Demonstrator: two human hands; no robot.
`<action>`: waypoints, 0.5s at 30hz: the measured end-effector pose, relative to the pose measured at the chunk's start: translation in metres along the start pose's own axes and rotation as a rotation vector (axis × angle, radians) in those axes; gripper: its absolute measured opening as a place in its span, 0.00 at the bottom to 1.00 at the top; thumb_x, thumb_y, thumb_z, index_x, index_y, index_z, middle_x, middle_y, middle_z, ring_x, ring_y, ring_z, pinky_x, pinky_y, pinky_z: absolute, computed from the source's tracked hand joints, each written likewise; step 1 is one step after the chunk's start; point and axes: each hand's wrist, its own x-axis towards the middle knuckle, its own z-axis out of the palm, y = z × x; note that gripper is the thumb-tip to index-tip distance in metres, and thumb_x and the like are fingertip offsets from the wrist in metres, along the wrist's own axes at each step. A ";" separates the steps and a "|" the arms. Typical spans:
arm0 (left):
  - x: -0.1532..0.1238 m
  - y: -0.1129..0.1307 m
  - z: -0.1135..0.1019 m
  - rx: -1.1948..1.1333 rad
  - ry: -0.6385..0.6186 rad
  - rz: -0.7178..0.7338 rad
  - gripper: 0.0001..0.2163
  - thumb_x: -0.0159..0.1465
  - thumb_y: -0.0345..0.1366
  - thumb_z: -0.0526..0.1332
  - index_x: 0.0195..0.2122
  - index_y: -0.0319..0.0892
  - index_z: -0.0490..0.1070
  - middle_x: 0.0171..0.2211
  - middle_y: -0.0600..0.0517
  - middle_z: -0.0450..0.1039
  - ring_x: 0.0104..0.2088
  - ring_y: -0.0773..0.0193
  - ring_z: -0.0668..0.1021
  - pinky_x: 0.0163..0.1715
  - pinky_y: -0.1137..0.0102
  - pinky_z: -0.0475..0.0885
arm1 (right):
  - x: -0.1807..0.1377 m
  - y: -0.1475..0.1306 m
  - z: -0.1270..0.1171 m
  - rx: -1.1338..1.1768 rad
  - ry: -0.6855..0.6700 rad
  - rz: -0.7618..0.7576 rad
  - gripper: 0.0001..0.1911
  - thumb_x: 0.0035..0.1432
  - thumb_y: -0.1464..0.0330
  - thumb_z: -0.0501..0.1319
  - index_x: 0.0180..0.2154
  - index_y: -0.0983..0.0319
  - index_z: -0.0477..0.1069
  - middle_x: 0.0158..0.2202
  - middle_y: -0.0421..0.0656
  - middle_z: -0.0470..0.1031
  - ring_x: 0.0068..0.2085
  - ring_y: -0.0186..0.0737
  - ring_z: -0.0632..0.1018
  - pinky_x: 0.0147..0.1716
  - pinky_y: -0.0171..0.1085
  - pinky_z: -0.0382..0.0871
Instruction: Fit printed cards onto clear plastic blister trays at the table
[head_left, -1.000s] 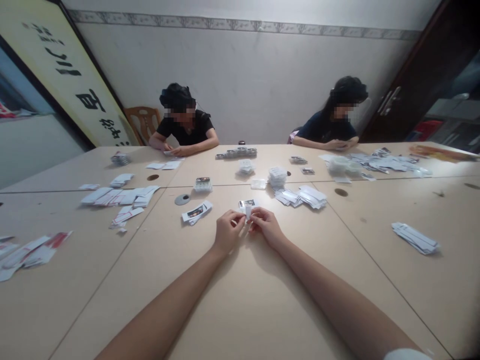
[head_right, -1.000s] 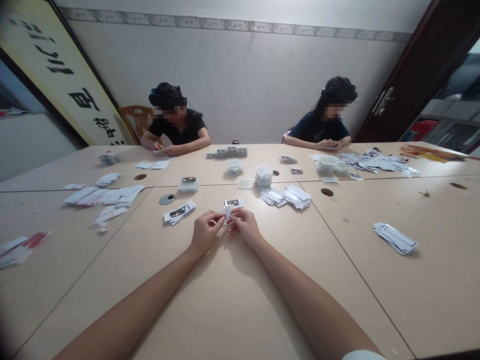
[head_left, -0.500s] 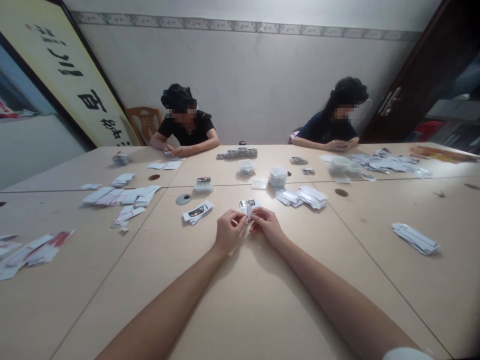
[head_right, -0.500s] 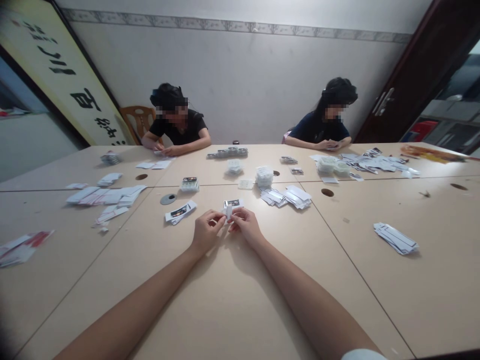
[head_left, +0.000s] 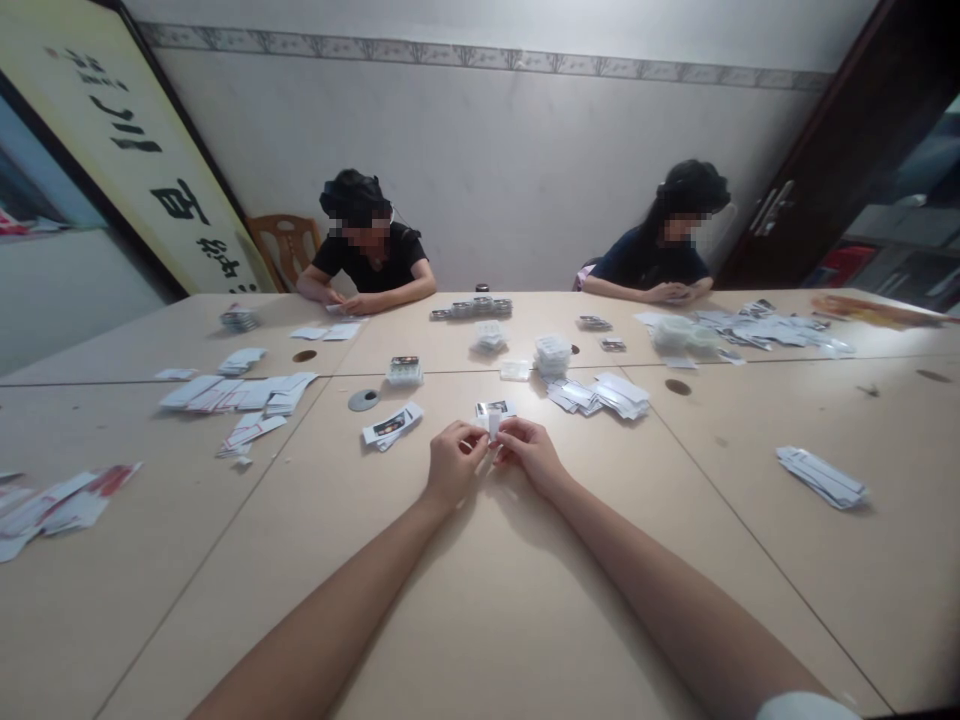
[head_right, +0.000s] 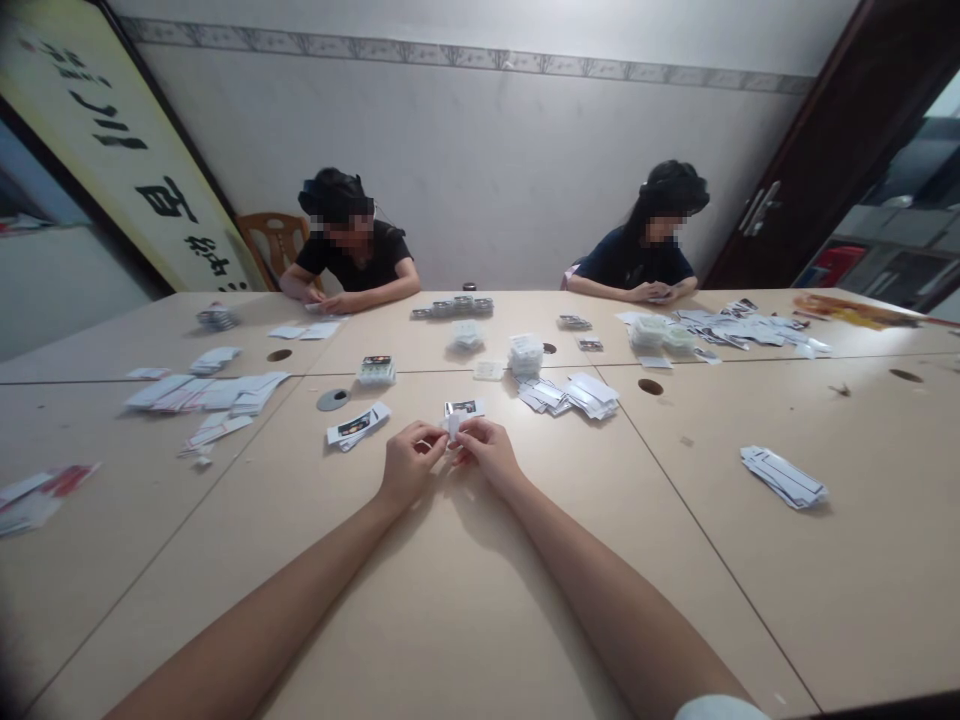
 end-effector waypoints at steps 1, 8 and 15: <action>0.000 0.000 0.000 0.001 0.001 0.001 0.07 0.60 0.34 0.64 0.28 0.40 0.79 0.29 0.49 0.76 0.27 0.64 0.77 0.26 0.71 0.72 | 0.000 0.000 0.000 0.002 -0.002 0.001 0.14 0.46 0.59 0.73 0.32 0.60 0.76 0.28 0.40 0.81 0.25 0.38 0.79 0.27 0.36 0.73; 0.001 0.001 0.000 0.019 0.000 0.000 0.06 0.58 0.33 0.64 0.26 0.39 0.77 0.27 0.50 0.75 0.25 0.66 0.76 0.26 0.72 0.71 | -0.001 -0.002 0.001 0.009 0.001 0.017 0.13 0.45 0.62 0.73 0.31 0.60 0.76 0.26 0.40 0.80 0.24 0.37 0.78 0.27 0.35 0.72; 0.000 0.002 0.001 0.038 -0.010 0.008 0.06 0.57 0.33 0.63 0.24 0.40 0.75 0.26 0.52 0.74 0.25 0.67 0.74 0.26 0.71 0.70 | 0.000 -0.003 0.002 0.038 0.027 0.046 0.09 0.43 0.66 0.70 0.28 0.61 0.74 0.22 0.37 0.78 0.22 0.35 0.77 0.26 0.33 0.69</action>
